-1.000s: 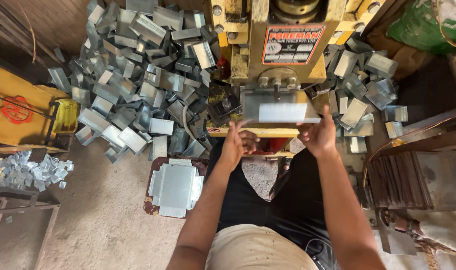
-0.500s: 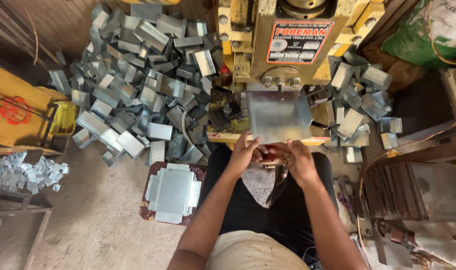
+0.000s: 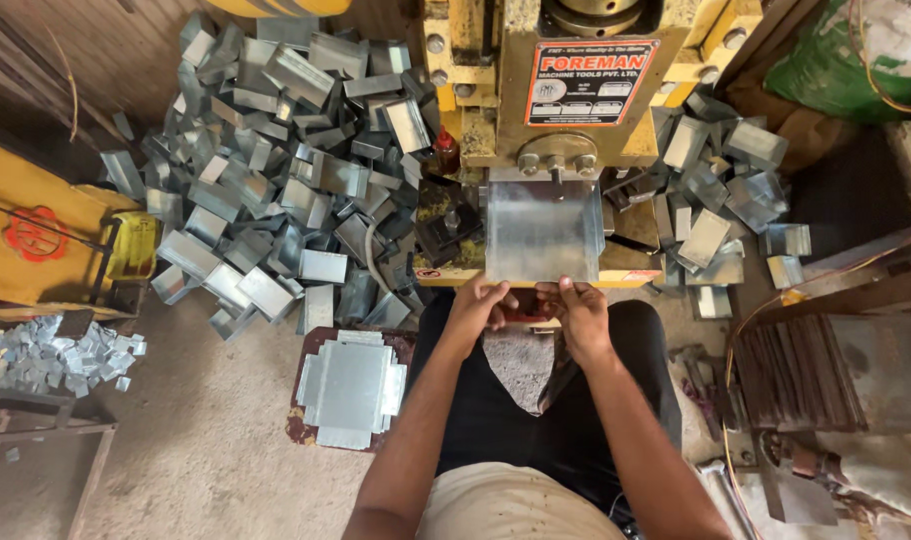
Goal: The person repeatedly places rectangular metal sheets into a hydraulic press machine, operates the lever to press the metal, and then removes the processed pieces. The person stacks the finished metal pieces on the floor to the left.
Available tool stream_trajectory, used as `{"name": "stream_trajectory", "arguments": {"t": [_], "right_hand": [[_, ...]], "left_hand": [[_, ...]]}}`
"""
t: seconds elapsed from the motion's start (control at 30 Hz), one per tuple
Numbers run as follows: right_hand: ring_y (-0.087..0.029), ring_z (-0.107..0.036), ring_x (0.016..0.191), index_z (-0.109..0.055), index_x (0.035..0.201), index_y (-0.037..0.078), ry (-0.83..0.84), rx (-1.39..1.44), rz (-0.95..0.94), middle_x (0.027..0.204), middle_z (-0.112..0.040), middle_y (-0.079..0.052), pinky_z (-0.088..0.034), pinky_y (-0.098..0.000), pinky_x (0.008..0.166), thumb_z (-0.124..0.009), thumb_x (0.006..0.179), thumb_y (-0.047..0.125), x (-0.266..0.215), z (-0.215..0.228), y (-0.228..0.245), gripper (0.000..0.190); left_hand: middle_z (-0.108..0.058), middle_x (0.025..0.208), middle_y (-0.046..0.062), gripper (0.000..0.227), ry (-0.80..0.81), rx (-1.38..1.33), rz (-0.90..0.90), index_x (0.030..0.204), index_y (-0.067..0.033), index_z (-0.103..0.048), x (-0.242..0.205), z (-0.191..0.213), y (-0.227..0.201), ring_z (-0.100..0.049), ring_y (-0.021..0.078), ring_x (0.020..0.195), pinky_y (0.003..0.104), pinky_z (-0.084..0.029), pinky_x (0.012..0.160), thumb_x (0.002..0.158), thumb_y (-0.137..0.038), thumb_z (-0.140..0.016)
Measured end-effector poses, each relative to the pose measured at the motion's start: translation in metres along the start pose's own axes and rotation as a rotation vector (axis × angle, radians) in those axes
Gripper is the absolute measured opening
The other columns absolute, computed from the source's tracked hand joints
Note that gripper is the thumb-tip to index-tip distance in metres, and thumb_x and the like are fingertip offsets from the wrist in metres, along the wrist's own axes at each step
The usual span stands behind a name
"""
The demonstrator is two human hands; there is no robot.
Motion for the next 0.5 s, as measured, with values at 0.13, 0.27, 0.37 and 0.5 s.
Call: {"name": "stream_trajectory", "arguments": {"t": [0.13, 0.27, 0.37, 0.5], "right_hand": [[-0.021, -0.071, 0.088, -0.067, 0.106, -0.005, 0.024, 0.044, 0.034, 0.103, -0.076, -0.017, -0.057, -0.0329, 0.075, -0.057, 0.106, 0.024, -0.001, -0.001, -0.002, 0.03], [-0.02, -0.07, 0.087, -0.067, 0.106, -0.003, 0.001, 0.04, 0.046, 0.102, -0.075, -0.017, -0.058, -0.0331, 0.075, -0.06, 0.105, 0.025, -0.004, -0.002, 0.0, 0.029], [-0.021, -0.07, 0.086, -0.067, 0.107, -0.002, -0.024, 0.0, 0.024, 0.101, -0.075, -0.016, -0.057, -0.0334, 0.076, -0.062, 0.104, 0.025, -0.008, -0.001, 0.001, 0.028], [-0.022, -0.069, 0.082, -0.068, 0.108, 0.001, -0.029, 0.058, -0.063, 0.095, -0.073, -0.013, -0.058, -0.0352, 0.075, -0.056, 0.102, 0.033, -0.016, 0.01, -0.001, 0.035]], "left_hand": [[-0.075, 0.082, 0.007, 0.057, 0.135, 0.092, 0.112, 0.143, -0.0004, -0.061, -0.016, 0.0, 0.018, -0.056, 0.0079, 0.051, 0.022, -0.042, 0.049, 0.099, -0.038, -0.062], [-0.069, 0.076, 0.007, 0.059, 0.186, 0.165, 0.132, 0.142, -0.0005, -0.062, -0.027, -0.005, 0.022, -0.056, 0.0081, 0.05, 0.022, -0.045, 0.048, 0.099, -0.041, -0.063], [-0.077, 0.083, 0.006, 0.066, 0.234, 0.257, 0.152, 0.14, 0.0001, -0.06, -0.032, -0.017, 0.015, -0.058, 0.0077, 0.049, 0.023, -0.045, 0.045, 0.095, -0.048, -0.06], [-0.076, 0.086, 0.008, 0.075, 0.157, 0.258, 0.056, 0.144, -0.0022, -0.052, -0.009, -0.035, -0.005, -0.059, 0.0065, 0.051, 0.023, -0.045, 0.046, 0.092, -0.055, -0.063]]}}
Point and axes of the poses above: each hand's wrist, its own x-axis towards the middle knuckle, its own z-axis out of the back of the hand, y = z × x, the point moved 8 cm from there along x, towards the middle knuckle
